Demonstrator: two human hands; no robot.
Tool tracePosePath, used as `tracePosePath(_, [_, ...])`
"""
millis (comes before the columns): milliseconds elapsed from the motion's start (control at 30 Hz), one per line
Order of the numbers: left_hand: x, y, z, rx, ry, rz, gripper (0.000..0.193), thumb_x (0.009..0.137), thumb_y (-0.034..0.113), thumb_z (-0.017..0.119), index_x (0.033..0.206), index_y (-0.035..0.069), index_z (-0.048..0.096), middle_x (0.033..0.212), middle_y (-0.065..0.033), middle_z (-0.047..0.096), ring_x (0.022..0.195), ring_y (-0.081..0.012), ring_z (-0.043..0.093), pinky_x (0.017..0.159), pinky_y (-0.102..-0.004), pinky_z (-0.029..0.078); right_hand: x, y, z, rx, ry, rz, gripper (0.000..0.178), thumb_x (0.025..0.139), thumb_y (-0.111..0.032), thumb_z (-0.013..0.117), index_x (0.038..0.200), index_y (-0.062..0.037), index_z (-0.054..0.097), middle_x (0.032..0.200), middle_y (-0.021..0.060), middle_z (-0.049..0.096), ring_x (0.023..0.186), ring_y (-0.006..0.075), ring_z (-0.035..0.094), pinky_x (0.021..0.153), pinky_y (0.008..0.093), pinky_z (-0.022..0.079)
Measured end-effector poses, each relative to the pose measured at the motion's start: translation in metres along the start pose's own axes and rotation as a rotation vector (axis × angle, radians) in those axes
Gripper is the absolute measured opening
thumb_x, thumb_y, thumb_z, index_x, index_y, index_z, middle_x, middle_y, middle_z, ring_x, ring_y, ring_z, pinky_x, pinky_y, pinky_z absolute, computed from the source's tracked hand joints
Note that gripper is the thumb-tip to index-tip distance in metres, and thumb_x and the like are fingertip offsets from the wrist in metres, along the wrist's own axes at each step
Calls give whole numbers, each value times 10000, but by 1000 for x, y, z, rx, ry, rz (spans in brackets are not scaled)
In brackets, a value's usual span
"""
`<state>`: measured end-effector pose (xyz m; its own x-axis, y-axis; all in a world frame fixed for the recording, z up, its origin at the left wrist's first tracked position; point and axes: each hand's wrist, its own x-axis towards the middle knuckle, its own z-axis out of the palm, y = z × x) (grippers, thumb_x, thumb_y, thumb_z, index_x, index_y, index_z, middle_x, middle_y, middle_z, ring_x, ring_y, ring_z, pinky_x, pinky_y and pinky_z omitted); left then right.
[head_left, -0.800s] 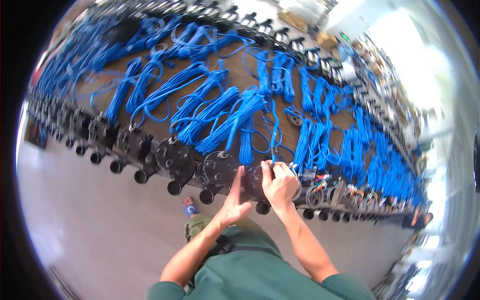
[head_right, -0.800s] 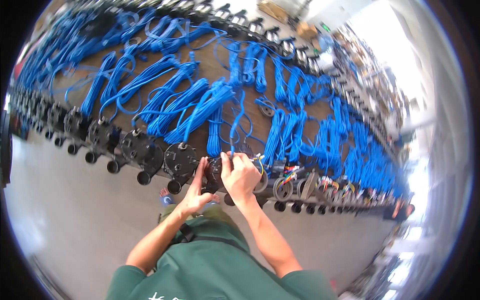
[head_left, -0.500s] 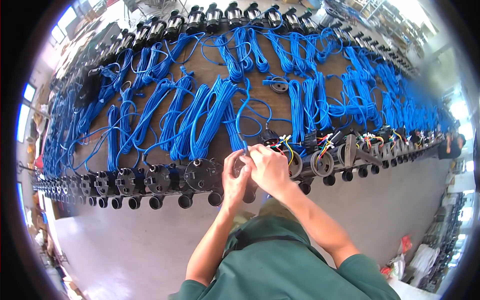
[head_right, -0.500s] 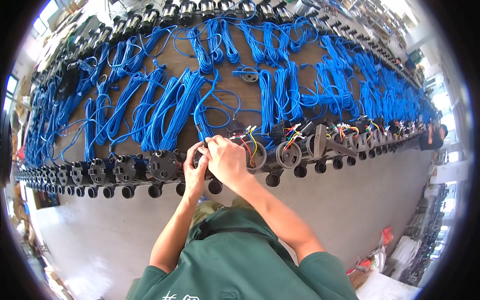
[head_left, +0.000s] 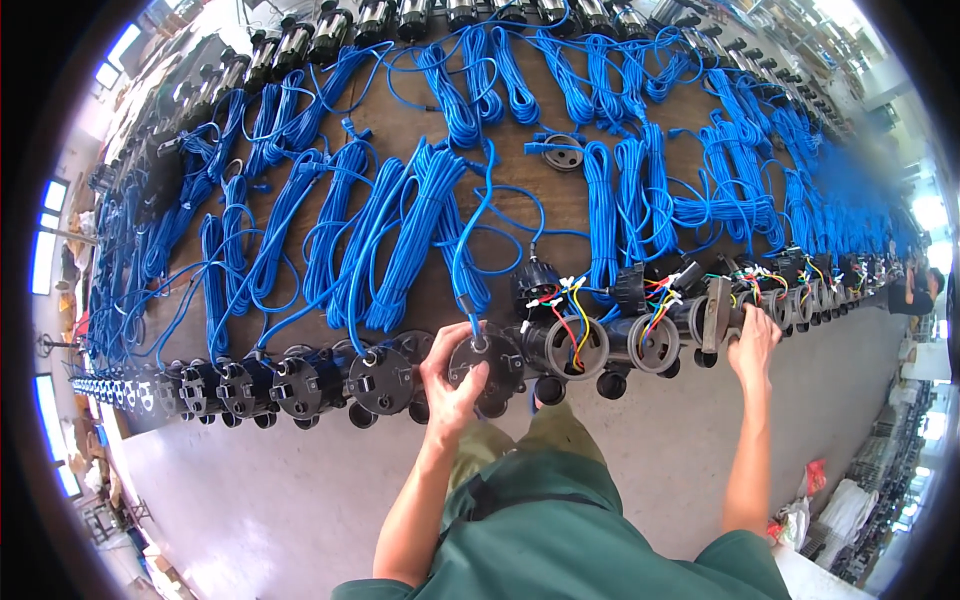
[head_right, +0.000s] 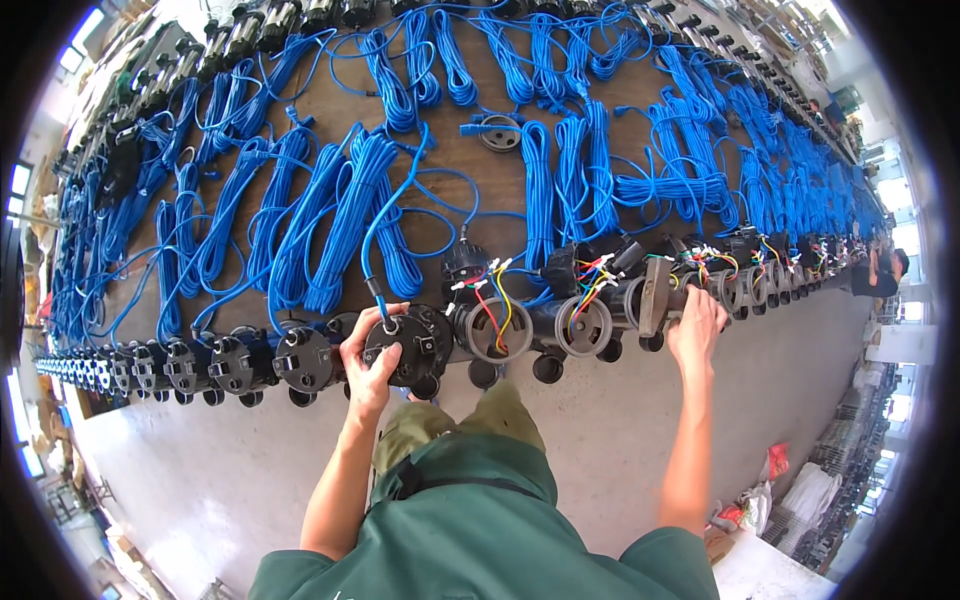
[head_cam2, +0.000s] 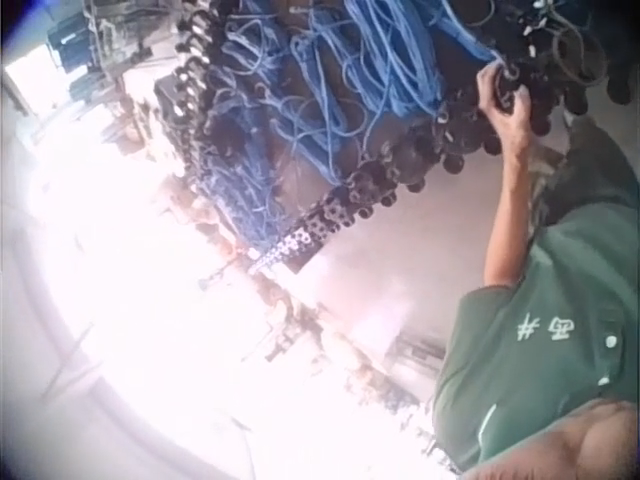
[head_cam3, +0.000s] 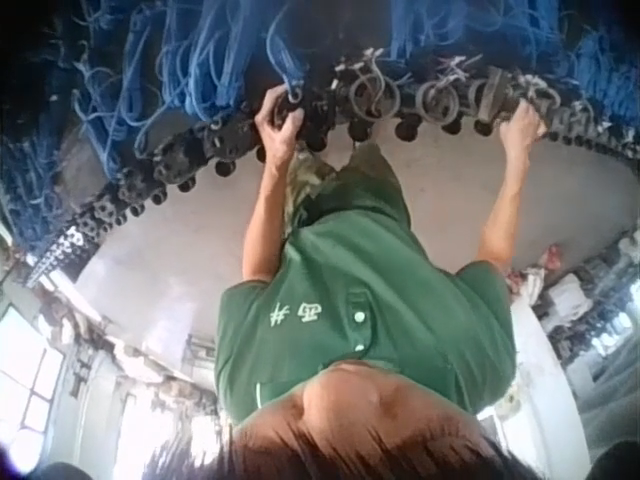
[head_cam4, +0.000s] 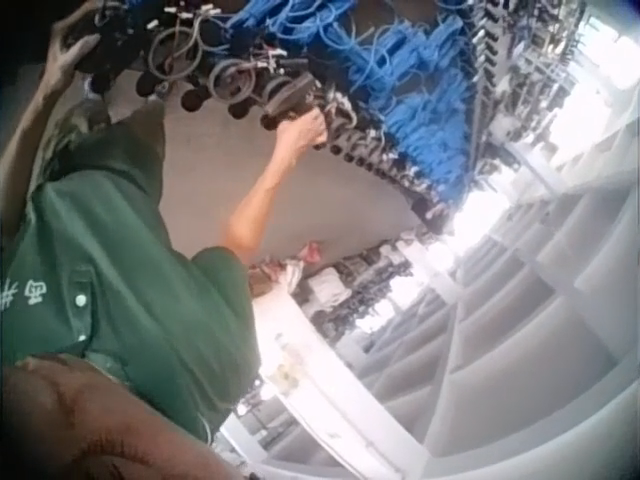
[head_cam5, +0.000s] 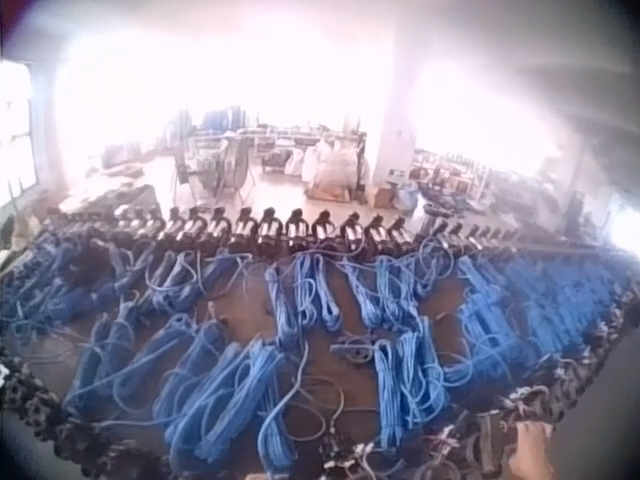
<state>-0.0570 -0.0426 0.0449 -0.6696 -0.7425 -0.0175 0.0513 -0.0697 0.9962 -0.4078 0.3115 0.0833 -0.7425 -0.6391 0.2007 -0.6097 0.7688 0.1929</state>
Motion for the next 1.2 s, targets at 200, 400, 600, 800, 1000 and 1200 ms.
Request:
tracePosePath(200, [-3, 2, 2, 27, -25, -18, 650, 793, 327, 772, 1339, 10, 617, 1460, -179, 521, 1308, -296, 567, 1102, -433, 446, 9, 6, -31, -36, -119, 177, 254, 777, -124, 790, 960, -107, 614, 918, 96, 678, 927, 375, 663, 786, 503, 503])
tracePosePath(400, [-8, -10, 5, 15, 58, 26, 639, 786, 331, 777, 1302, -15, 624, 1327, -178, 587, 1246, -302, 587, 1084, -433, 460, -38, -68, -78, 750, -349, 512, 406, 1017, -376, 691, 862, -7, 620, 685, 14, 616, 626, 127, 594, 560, 353, 474])
tracePosePath(600, [-4, -5, 4, -2, 22, 50, 586, 780, 219, 730, 1299, -36, 630, 1297, -171, 595, 1223, -275, 597, 1068, -407, 470, -70, -181, -136, 1294, -432, 264, 254, 934, -194, 806, 1046, -12, 670, 855, 26, 726, 717, 143, 684, 669, 304, 536])
tracePosePath(800, [-6, -1, 4, 2, 40, 65, 554, 776, 172, 725, 1291, -15, 642, 1287, -151, 590, 1189, -249, 613, 1039, -386, 488, -33, -242, -155, 1034, -493, -105, 161, 905, -88, 743, 1023, -15, 661, 752, 177, 680, 649, 397, 672, 585, 435, 514])
tracePosePath(1000, [-6, -4, 5, 38, 50, 60, 545, 783, 215, 723, 1271, -14, 647, 1291, -115, 601, 1173, -207, 604, 1040, -357, 465, -43, -253, -159, 881, -375, -236, 213, 977, -186, 705, 1096, -20, 647, 718, 199, 682, 665, 403, 685, 595, 441, 530])
tracePosePath(1200, [-14, 2, 0, 40, 85, 143, 645, 781, 293, 786, 1339, 10, 626, 1445, -165, 557, 1297, -294, 579, 1103, -416, 439, -25, -257, -201, 1004, -599, -80, 301, 997, -256, 709, 1058, 35, 666, 732, 187, 682, 612, 250, 656, 609, 382, 499])
